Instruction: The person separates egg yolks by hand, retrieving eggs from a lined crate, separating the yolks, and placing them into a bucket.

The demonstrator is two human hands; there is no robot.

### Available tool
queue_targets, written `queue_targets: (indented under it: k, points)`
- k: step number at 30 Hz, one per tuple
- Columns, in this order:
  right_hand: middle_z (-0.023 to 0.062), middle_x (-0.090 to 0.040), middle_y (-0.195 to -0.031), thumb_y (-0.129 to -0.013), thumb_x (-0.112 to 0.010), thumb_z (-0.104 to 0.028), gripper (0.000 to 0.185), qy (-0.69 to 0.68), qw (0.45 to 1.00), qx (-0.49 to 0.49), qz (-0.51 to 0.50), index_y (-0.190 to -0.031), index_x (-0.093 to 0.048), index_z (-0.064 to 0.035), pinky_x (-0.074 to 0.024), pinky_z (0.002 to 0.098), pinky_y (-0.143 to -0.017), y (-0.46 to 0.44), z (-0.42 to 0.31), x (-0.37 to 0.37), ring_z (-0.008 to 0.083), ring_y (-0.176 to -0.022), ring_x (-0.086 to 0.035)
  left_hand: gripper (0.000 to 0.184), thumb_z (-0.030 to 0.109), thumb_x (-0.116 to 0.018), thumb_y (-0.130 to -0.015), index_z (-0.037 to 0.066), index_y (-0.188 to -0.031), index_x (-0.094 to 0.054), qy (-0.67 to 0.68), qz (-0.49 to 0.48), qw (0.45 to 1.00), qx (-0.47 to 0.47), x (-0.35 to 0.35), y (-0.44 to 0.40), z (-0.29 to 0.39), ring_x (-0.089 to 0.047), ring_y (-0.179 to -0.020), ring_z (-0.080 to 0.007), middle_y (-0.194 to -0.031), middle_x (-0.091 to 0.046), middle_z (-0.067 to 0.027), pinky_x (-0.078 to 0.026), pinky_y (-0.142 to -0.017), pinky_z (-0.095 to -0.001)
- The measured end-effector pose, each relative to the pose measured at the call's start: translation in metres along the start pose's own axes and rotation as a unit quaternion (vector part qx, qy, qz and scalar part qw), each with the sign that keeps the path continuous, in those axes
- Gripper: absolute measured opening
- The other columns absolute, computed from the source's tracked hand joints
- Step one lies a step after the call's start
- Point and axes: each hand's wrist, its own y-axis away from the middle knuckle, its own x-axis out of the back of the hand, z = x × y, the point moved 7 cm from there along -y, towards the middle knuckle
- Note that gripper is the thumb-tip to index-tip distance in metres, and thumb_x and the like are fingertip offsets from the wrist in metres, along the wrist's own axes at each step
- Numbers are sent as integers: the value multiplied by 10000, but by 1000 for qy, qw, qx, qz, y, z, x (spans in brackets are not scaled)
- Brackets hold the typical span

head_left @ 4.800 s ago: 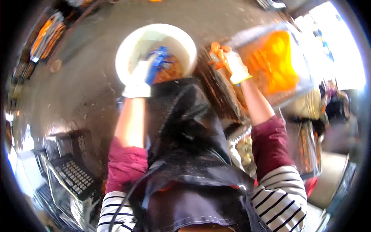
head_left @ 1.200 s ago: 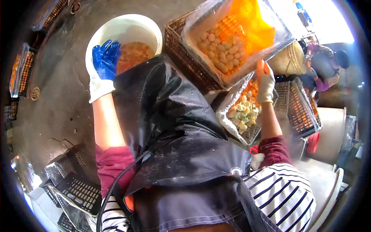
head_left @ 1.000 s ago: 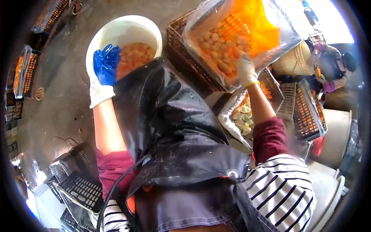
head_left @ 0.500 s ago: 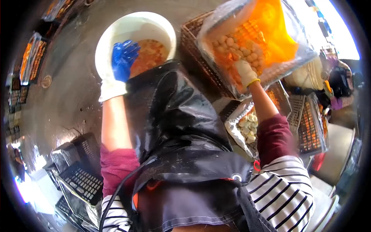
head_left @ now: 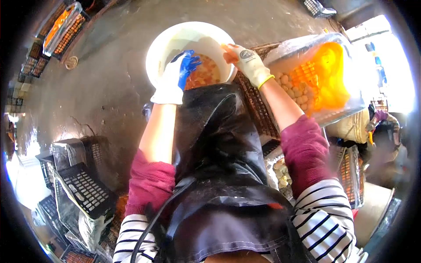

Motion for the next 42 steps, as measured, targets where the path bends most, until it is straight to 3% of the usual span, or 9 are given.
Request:
queue_targets:
  k: [5, 9, 14, 16, 20, 25, 28, 33, 42]
  points:
    - [103, -590, -1108, -885, -571, -131, 448, 125, 974, 14, -188, -1283, -416, 4, -490, 233, -787, 9, -5, -56, 168, -1015, -592, 464, 50, -511, -878, 51, -1332, -415, -177, -72, 977, -98, -29, -3, 4, -487, -1113, -172, -1268, -488, -88, -448, -877, -246]
    - [123, -612, -975, -815, -601, -74, 212, 116, 972, 73, -192, -1020, -589, -24, -498, 285, -721, -9, 16, -83, 194, -901, -595, 339, 141, -519, -899, 54, -1227, -517, -97, -1, 994, -41, -36, 23, 25, -530, -1004, -146, -1118, -568, -69, -448, -832, -236]
    - [181, -599, -952, -732, -633, -218, 304, 710, 582, 383, -104, -945, -585, -7, -481, 349, -784, 37, -18, -154, 308, -883, -587, 284, 192, -435, -936, 5, -1112, -556, -241, 91, 953, -158, 8, -5, -6, -583, -903, -202, -972, -617, -126, -463, -795, -281]
    - [158, -605, -956, -694, -665, -377, 432, 477, 826, 272, -127, -937, -583, -30, -478, 343, -783, 11, -2, -133, 303, -886, -588, 284, 195, -429, -931, 1, -1088, -566, -266, 107, 927, -241, 7, 2, 4, -595, -882, -231, -957, -626, -153, -468, -778, -305]
    - [135, -611, -970, -690, -672, -417, 458, 331, 913, 234, -50, -947, -588, -48, -481, 339, -786, 24, -22, -126, 269, -850, -591, 261, 206, -463, -906, 14, -1029, -589, -253, 113, 915, -292, -1, 20, 23, -608, -815, -259, -884, -640, -148, -481, -738, -321]
    - [77, -613, -1010, -823, -581, -85, 249, 359, 891, 268, -70, -1064, -581, -21, -485, 289, -777, -45, 19, -75, 183, -906, -581, 252, 126, -462, -929, -32, -1091, -572, -493, 47, 819, -291, -14, 23, 36, -549, -954, -165, -1042, -596, -91, -458, -820, -256]
    - [85, -609, -1029, -827, -552, -64, 250, 282, 910, 273, -134, -1072, -582, -30, -477, 295, -801, -34, 9, -90, 185, -917, -583, 273, 156, -467, -925, -24, -1098, -578, 134, 83, 987, -4, 4, 13, 11, -551, -943, -176, -1056, -595, -99, -461, -815, -266]
    - [54, -589, -1103, -872, -575, -146, 268, 8, 966, -5, -260, -1126, -570, -63, -432, 313, -899, 5, -2, -126, 182, -1003, -547, 288, 210, -477, -921, -7, -1087, -568, 54, 143, 988, -33, 11, 14, 19, -565, -861, -199, -1013, -579, -117, -499, -737, -297]
    - [80, -621, -1031, -867, -520, -115, 233, 420, 882, 204, -61, -1069, -585, -19, -480, 289, -788, -34, -2, -95, 185, -923, -579, 424, 398, -483, -909, 21, -1091, -552, 88, 54, 995, -8, -9, 12, 7, -585, -751, -221, -947, -574, -96, -516, -543, -318]
